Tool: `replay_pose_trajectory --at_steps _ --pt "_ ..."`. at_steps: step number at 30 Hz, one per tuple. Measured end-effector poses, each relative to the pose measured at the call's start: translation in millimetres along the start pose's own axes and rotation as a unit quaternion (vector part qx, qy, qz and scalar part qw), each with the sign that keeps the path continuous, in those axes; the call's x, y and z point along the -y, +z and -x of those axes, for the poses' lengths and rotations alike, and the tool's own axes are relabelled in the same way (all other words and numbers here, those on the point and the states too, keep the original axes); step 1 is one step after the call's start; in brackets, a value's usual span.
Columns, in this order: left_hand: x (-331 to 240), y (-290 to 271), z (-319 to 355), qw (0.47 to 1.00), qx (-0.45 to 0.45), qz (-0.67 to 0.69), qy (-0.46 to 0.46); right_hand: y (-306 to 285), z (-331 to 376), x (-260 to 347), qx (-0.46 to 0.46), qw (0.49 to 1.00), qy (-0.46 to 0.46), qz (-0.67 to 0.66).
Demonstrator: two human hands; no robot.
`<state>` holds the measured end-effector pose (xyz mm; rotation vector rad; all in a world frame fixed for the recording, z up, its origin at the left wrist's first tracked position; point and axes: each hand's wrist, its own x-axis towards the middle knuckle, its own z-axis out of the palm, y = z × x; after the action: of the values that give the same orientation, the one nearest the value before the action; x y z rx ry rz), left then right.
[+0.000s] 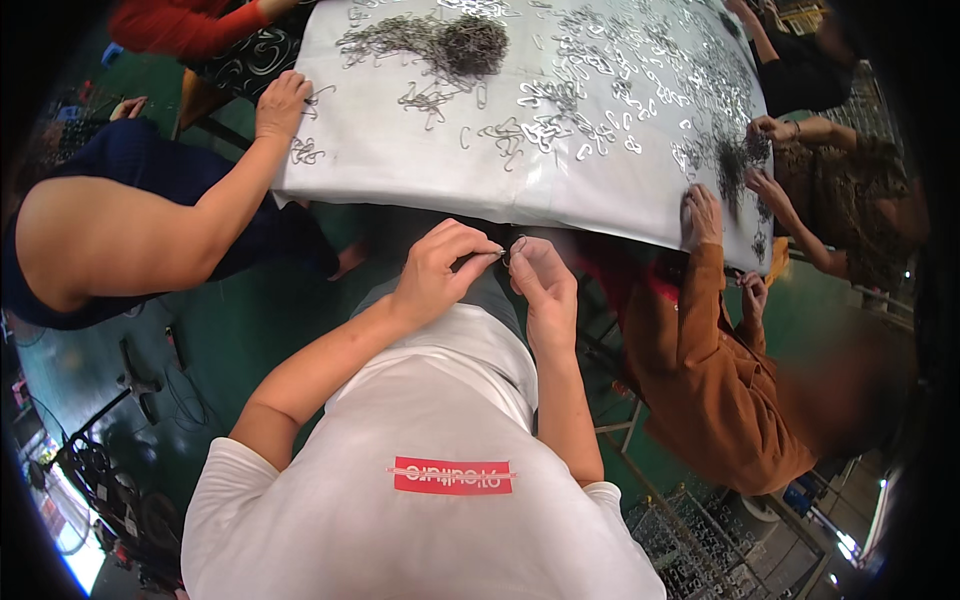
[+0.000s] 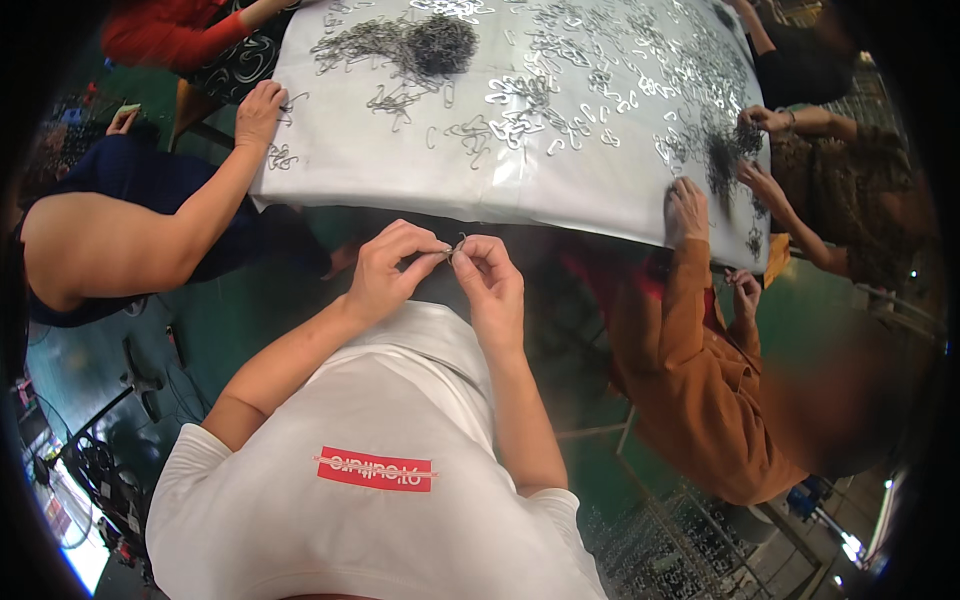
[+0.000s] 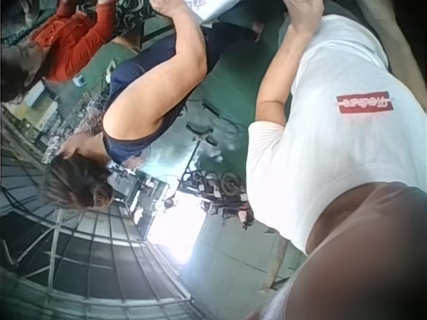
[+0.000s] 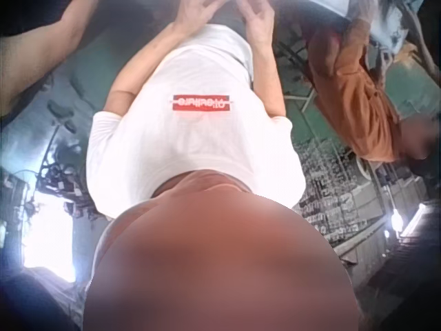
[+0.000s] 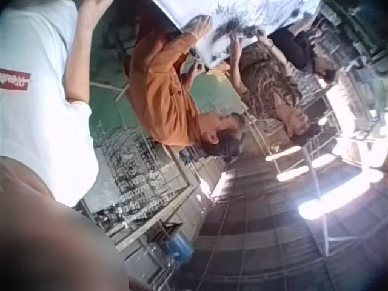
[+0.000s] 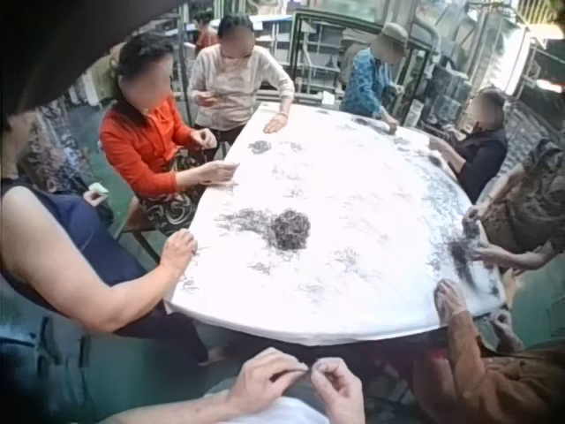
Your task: The person repeatedly picks small metal hooks from a white table, links them by hand into a chain, and hangs the chain on a metal rack. The process is repeated continuously with other workers also assembling hooks at the same table.
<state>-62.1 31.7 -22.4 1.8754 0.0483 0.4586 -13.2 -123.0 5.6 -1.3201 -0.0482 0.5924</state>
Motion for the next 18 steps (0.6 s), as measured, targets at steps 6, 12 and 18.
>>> replay_pose_trajectory --at_steps 6,12,18 --pt "-3 25 -14 0.999 0.031 0.001 0.016 -21 -3 -10 -0.087 0.995 -0.047 0.025" --pt "5 47 -34 0.996 0.061 0.009 0.059 -31 -11 -11 -0.134 0.978 -0.159 0.027" --pt "70 79 -118 0.985 0.038 -0.156 0.057 -51 -16 -6 -0.134 0.97 -0.188 0.07"
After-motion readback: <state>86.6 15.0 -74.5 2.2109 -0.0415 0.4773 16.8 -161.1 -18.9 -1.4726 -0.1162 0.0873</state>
